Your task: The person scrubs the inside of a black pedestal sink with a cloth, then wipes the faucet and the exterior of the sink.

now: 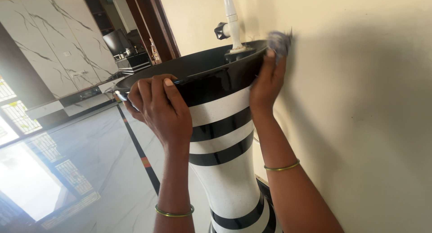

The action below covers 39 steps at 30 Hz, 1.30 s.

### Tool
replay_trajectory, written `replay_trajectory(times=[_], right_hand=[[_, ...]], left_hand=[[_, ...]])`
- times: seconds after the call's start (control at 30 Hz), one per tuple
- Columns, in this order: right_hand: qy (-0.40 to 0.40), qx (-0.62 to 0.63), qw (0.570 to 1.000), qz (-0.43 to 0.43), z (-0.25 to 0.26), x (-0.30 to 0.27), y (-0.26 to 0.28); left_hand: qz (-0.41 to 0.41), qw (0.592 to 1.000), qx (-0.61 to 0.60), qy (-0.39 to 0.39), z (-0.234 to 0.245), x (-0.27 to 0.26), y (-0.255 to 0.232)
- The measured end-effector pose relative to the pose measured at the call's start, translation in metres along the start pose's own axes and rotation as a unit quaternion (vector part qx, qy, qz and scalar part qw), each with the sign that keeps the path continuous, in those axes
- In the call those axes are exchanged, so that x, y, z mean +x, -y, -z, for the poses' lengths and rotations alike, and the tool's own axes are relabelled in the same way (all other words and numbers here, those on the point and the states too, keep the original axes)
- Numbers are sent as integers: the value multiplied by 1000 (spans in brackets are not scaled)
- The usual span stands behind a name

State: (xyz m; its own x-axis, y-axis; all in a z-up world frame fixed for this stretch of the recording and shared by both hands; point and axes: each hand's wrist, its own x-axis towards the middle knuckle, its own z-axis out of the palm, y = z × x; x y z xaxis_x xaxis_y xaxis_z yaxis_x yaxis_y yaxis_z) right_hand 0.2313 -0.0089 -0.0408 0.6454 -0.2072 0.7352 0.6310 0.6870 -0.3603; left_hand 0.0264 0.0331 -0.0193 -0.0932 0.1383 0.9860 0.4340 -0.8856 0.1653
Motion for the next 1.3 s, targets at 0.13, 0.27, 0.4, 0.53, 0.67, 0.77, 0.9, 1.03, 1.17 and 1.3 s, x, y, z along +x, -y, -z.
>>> replay_trajectory(times=[0.13,0.27,0.4,0.53,0.67,0.77,0.9,1.03,1.17,1.3], right_hand=[[-19,113,982,-149,14,-26,-32],[-22,82,953,-290,34,-78,-54],[-30,8,923,-385,50,-131,-55],[-48,1,865,-499,52,-157,-31],[-55,54,854,-515,33,-130,5],[11,-27,961,-274,14,-98,31],[39,-218,975,34,-10,-77,58],[100,-328,915,213,-14,-95,59],[196,-403,804,391,13,-116,25],[357,-401,682,497,61,-137,-11]], left_hand=[[-6,1000,-2,2,1,0,1],[2,1000,-1,20,3,0,-1],[10,999,9,47,9,3,-3],[14,996,13,88,19,5,-4],[-3,994,-17,109,30,9,-4],[-17,990,-21,137,37,8,-1],[-21,981,47,189,37,12,3],[-18,983,21,181,36,5,3],[-39,985,3,167,35,-8,9],[-35,982,-101,157,45,-42,19]])
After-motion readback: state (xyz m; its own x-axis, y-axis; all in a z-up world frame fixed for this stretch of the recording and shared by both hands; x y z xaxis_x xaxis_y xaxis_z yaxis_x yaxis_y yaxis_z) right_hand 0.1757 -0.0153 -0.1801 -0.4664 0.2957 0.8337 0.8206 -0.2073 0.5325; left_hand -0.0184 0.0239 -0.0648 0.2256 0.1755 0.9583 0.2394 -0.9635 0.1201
